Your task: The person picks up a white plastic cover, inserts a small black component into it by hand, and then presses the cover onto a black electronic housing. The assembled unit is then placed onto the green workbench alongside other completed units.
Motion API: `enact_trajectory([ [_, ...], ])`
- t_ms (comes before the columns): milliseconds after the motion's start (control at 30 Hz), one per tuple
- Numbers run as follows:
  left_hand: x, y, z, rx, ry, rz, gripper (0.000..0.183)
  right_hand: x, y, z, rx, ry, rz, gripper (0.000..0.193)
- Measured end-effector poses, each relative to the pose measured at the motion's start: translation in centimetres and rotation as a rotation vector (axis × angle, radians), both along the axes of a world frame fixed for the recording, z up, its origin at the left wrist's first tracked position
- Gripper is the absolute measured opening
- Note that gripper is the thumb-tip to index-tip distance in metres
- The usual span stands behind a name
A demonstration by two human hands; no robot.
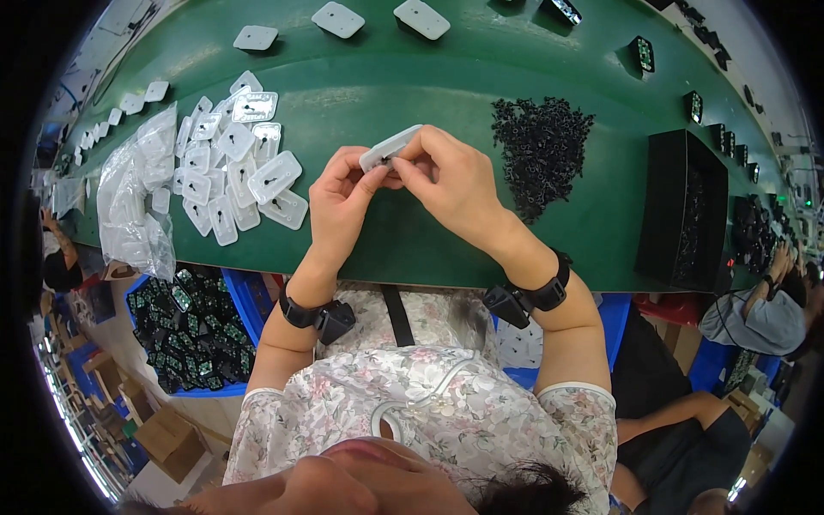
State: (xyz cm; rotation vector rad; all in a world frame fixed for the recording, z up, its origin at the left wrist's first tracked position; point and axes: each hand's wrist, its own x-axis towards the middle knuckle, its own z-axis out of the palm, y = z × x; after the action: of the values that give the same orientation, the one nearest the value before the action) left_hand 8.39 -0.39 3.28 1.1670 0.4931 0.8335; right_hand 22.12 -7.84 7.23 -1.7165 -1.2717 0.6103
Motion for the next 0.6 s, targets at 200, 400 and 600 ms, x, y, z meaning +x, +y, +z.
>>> enact_trajectory([
  [200,-0.2,0.1,-0.4,0.215,0.050,0.070,0.004,-0.4,0.3,-1.0,-0.082,0.072,-0.014,0.012],
  [400,-0.4,0.4,0.0,0.085,-0.001,0.065,0.006,0.6,0.1,0.8,0.197,-0.213,-0.109,0.020],
  [600,-0.4,0.2,-0.4,0.080,0.009,-0.011,0.008,1.3,0.4,-0.6,0.116,-0.091,0.078,0.023],
])
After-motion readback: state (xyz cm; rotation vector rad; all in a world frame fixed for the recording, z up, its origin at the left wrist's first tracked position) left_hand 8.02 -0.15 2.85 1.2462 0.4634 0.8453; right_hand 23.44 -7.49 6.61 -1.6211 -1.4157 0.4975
